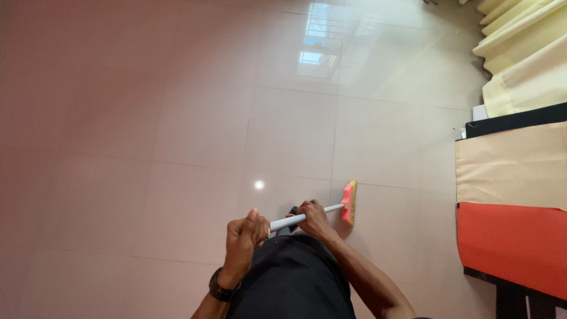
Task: The person sweeps the tiled floor using a broom with a long handle, moving across the room and gathering dust into a pile.
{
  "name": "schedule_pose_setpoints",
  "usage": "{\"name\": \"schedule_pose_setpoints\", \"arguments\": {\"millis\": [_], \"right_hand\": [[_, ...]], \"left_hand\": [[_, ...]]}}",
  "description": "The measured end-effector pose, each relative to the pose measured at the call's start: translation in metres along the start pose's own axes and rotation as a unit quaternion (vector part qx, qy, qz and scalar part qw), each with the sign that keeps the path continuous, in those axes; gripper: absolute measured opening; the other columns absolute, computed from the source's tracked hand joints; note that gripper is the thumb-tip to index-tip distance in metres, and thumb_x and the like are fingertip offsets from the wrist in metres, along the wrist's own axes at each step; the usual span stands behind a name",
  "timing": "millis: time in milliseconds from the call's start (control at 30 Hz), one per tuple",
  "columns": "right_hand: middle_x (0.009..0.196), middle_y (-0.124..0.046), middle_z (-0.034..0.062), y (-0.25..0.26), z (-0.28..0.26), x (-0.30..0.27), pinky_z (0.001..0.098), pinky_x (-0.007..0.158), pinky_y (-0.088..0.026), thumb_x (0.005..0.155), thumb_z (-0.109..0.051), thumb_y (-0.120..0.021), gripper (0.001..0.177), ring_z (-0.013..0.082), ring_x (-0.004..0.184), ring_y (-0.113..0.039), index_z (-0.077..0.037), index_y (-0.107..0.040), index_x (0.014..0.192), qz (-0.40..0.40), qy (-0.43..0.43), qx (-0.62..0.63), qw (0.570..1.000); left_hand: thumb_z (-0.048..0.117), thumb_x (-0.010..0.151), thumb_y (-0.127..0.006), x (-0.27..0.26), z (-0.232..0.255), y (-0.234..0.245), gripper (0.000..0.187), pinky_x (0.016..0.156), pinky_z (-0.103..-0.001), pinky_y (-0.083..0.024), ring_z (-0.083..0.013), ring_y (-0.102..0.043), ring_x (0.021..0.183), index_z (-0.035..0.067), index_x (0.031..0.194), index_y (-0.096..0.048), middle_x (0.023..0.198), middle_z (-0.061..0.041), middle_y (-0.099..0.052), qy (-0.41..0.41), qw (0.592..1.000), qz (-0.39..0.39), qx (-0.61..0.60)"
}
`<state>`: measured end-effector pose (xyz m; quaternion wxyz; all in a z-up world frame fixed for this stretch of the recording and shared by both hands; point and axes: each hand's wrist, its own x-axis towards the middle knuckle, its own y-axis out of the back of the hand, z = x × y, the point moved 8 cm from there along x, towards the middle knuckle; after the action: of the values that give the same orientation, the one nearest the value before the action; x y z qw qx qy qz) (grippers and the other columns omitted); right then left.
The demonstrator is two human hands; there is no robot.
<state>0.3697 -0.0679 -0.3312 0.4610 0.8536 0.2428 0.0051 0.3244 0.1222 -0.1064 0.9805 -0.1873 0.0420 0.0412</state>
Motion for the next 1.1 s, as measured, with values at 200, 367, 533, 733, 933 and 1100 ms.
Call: {"name": "schedule_pose_setpoints", "arguments": {"millis": [200, 367, 533, 733, 933, 1100], "right_hand": [[0.084, -0.077, 0.0081, -0.003, -0.004, 0.011, 0.0421, 0.088, -0.052, 0.08, -0.044, -0.079, 0.035, 0.0295, 0.094, -0.066, -0.011, -0.076, 0.071, 0.014, 0.034, 0.05, 0.998], [0.094, -0.077, 0.0057, 0.021, -0.054, 0.028, 0.0403, 0.091, -0.054, 0.085, -0.045, -0.079, 0.045, 0.0247, 0.099, -0.069, -0.006, -0.069, 0.066, 0.003, 0.071, 0.068, 0.995], [0.101, -0.078, 0.0028, 0.031, -0.077, 0.044, 0.0411, 0.09, -0.054, 0.082, -0.044, -0.081, 0.04, 0.0271, 0.112, -0.062, -0.009, -0.073, 0.065, 0.071, 0.067, 0.089, 0.991], [0.114, -0.074, 0.0018, 0.048, -0.084, 0.041, 0.0407, 0.091, -0.053, 0.082, -0.042, -0.081, 0.036, 0.027, 0.117, -0.058, -0.009, -0.073, 0.068, 0.083, 0.04, 0.106, 0.99], [0.105, -0.076, 0.0002, 0.095, -0.11, 0.03, 0.0402, 0.095, -0.053, 0.085, -0.036, -0.08, 0.038, 0.0252, 0.116, -0.059, -0.007, -0.071, 0.063, 0.153, 0.091, 0.097, 0.979], [0.09, -0.075, -0.0033, 0.101, -0.082, 0.019, 0.0393, 0.089, -0.05, 0.084, -0.036, -0.081, 0.039, 0.0218, 0.104, -0.061, -0.009, -0.073, 0.058, 0.18, 0.119, 0.027, 0.976]], "left_hand": [[0.034, 0.107, -0.054, -0.004, 0.025, -0.031, 0.06, 0.047, -0.03, -0.025, -0.0081, -0.029, 0.05, 0.007, 0.055, -0.041, 0.053, 0.003, -0.038, 0.036, 0.994, 0.004, 0.099], [0.036, 0.101, -0.066, -0.019, 0.087, -0.094, 0.059, 0.05, -0.031, -0.03, -0.0108, -0.036, 0.05, 0.005, 0.058, -0.043, 0.052, -0.001, -0.039, -0.103, 0.968, -0.082, 0.215], [0.032, 0.1, -0.075, -0.031, 0.084, -0.155, 0.057, 0.06, -0.034, -0.044, -0.0179, -0.047, 0.048, 0.008, 0.057, -0.047, 0.052, -0.004, -0.048, -0.175, 0.933, -0.149, 0.278], [0.031, 0.097, -0.08, -0.048, 0.071, -0.183, 0.054, 0.067, -0.036, -0.048, -0.0224, -0.054, 0.054, 0.009, 0.061, -0.047, 0.056, -0.005, -0.052, -0.218, 0.888, -0.265, 0.305], [0.031, 0.099, -0.076, -0.044, 0.129, -0.128, 0.058, 0.059, -0.033, -0.04, -0.02, -0.045, 0.052, 0.006, 0.06, -0.041, 0.055, -0.006, -0.043, -0.226, 0.931, -0.201, 0.206], [0.028, 0.104, -0.062, -0.012, 0.112, -0.06, 0.051, 0.052, -0.031, -0.036, -0.0129, -0.042, 0.052, 0.004, 0.061, -0.049, 0.056, -0.002, -0.047, -0.082, 0.987, -0.054, 0.125]]}}
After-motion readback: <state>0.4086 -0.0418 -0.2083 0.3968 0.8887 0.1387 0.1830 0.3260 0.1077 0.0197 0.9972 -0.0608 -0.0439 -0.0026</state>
